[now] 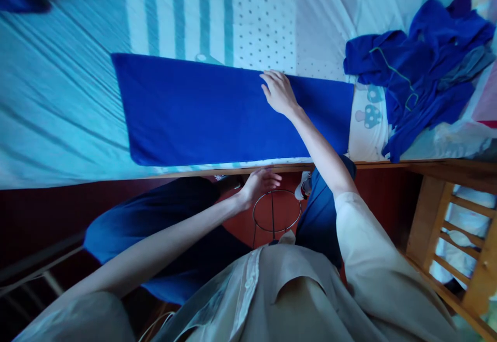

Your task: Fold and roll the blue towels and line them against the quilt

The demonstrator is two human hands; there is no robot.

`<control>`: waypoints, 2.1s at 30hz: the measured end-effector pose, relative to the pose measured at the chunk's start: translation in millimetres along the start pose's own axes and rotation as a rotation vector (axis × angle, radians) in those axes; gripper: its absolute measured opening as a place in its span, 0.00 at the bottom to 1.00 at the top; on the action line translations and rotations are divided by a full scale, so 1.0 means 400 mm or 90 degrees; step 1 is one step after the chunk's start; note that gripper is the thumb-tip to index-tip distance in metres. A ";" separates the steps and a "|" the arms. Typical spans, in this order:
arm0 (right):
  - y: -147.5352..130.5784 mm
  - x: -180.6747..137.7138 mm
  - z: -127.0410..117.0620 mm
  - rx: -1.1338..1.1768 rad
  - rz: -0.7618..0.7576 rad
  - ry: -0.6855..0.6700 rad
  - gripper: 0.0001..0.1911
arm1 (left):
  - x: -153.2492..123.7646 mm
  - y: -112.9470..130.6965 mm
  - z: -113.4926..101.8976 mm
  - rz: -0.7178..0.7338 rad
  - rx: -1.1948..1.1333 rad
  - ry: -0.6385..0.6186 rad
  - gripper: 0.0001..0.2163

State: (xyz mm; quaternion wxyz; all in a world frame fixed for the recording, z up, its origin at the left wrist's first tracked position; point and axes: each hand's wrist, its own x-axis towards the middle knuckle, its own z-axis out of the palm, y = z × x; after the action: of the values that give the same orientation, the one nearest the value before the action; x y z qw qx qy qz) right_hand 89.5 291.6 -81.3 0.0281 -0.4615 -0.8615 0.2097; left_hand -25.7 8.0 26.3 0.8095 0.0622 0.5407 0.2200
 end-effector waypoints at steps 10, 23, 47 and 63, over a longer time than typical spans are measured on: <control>-0.114 0.029 -0.091 0.078 0.077 -0.008 0.33 | 0.013 0.036 -0.021 -0.068 -0.231 0.126 0.09; -0.116 0.051 -0.073 0.098 0.074 0.031 0.15 | 0.038 0.002 -0.037 0.027 -0.289 0.141 0.08; -0.097 -0.179 -0.289 0.393 0.045 0.128 0.14 | 0.009 -0.032 -0.012 0.318 0.199 0.193 0.13; -0.219 -0.581 -0.670 0.693 0.175 0.409 0.13 | -0.348 0.121 0.011 0.755 0.063 0.335 0.17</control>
State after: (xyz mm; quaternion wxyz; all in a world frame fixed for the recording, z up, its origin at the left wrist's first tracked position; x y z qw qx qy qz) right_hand 218.5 151.4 230.6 0.4873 -0.5270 -0.5138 0.4699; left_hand -80.1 -6.8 162.4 0.3871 0.3315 0.6045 0.6123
